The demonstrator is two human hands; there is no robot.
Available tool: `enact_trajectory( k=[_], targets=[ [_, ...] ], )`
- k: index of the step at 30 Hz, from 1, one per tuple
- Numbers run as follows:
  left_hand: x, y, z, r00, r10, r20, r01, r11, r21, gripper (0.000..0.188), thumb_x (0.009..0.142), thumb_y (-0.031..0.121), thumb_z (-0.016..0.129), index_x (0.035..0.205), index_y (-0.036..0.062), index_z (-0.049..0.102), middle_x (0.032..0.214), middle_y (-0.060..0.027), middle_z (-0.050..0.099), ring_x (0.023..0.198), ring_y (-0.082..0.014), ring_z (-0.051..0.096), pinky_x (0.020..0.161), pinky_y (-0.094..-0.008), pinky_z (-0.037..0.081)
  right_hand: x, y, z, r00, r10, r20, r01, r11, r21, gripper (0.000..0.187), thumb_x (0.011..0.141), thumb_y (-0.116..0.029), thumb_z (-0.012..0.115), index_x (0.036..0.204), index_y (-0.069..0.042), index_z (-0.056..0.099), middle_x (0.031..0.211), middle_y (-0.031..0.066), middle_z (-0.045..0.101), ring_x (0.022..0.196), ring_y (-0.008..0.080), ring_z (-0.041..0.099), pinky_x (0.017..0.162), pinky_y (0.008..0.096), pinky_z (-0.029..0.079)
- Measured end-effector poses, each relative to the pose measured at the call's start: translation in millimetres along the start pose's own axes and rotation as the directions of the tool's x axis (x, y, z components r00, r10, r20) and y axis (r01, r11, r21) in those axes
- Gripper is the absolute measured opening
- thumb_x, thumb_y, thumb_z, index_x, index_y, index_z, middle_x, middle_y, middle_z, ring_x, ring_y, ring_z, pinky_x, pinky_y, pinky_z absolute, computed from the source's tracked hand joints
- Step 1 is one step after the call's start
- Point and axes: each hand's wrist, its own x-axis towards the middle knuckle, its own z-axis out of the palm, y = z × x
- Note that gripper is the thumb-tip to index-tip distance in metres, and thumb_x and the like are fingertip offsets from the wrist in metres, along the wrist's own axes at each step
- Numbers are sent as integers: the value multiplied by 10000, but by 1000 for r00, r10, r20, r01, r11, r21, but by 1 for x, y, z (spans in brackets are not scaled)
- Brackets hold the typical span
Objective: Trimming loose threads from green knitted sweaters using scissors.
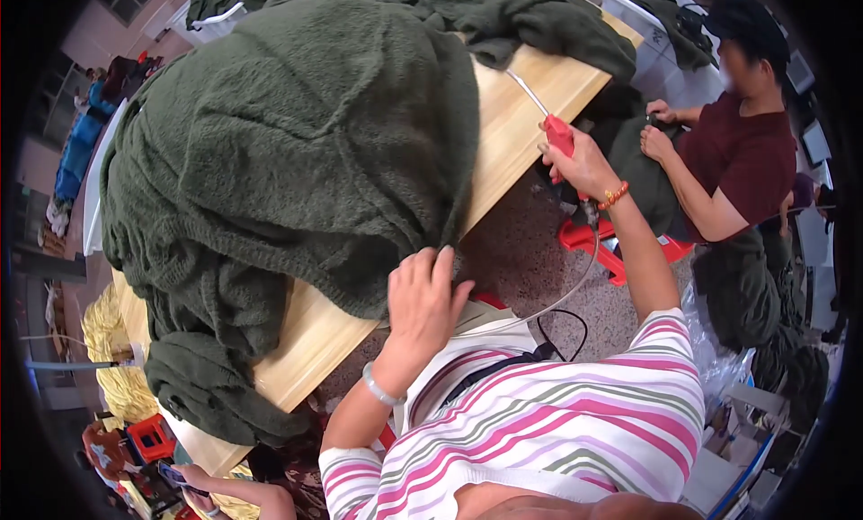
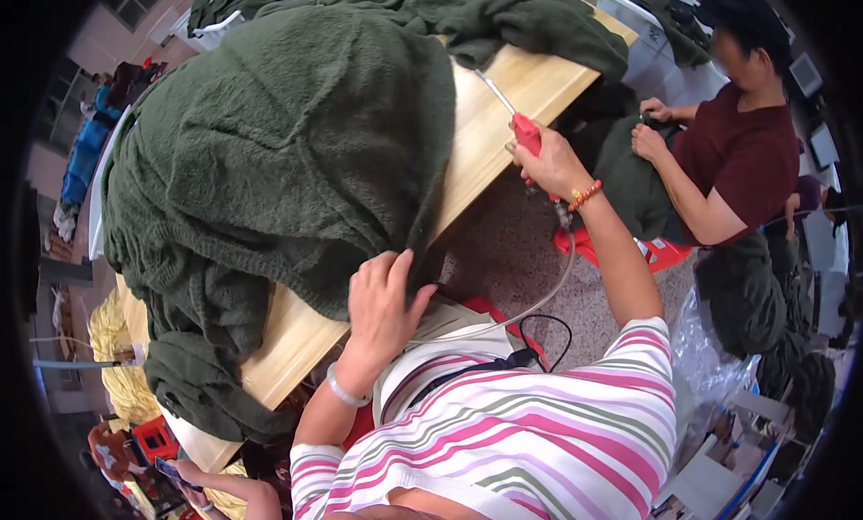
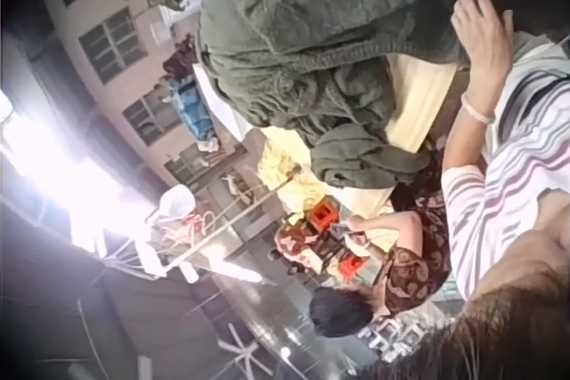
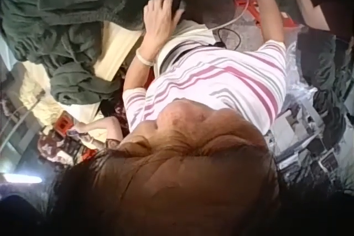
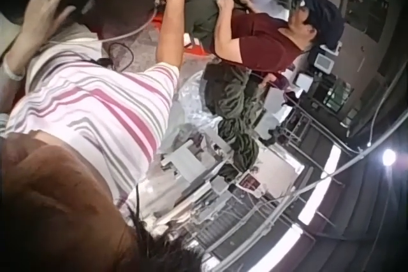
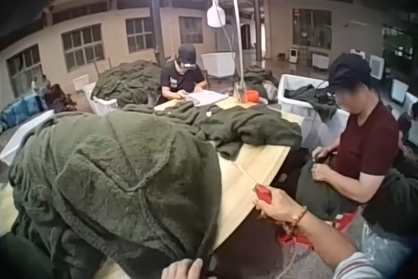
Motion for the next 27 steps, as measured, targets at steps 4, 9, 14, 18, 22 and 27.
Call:
enact_trajectory(
  k=[4,9,14,18,22,27],
  targets=[
    [43,-9,43,975,-218,39,219,975,-40,607,766,167,750,1290,-10,499,1172,-200,560,1007,-368,571,848,-428,478,-45,6,3,998,5,70,-5,1000,1,375,923,-142,610,1269,-23,527,708,17,591,590,71,569,570,240,488],
    [53,-56,72,926,-378,27,364,867,-342,301,786,119,699,1059,-2,661,788,-152,685,689,-246,660,694,-364,516,-93,22,9,969,-152,195,174,979,-103,390,876,-212,657,1207,-37,547,913,241,662,884,432,640,758,437,511],
    [51,-61,75,858,-477,193,505,709,-493,165,802,112,707,904,-16,690,723,-168,675,680,-168,655,661,-314,492,-120,3,17,908,-93,408,262,887,-381,406,874,-317,650,1225,-130,566,820,202,673,782,399,657,699,464,522],
    [41,-67,85,838,-515,181,513,628,-586,144,798,104,713,878,-15,692,613,-96,610,578,-70,521,566,-286,447,-123,-9,25,883,-117,455,316,865,-390,403,879,-345,637,1226,-156,561,806,210,671,764,408,655,690,494,516],
    [39,-64,81,860,-491,142,494,728,-474,129,795,91,699,857,-22,691,583,-69,594,548,-60,480,542,-288,432,-122,-17,26,906,-105,410,304,835,-458,399,883,-360,629,1225,-170,553,794,208,672,761,423,650,698,512,510],
    [33,-68,88,868,-486,100,446,675,-588,132,798,100,707,845,-22,689,575,-86,582,535,-67,483,532,-290,432,-124,-29,29,872,-43,488,301,833,-464,329,895,-319,597,1174,-146,564,846,209,682,844,434,650,783,531,499]
  ],
)
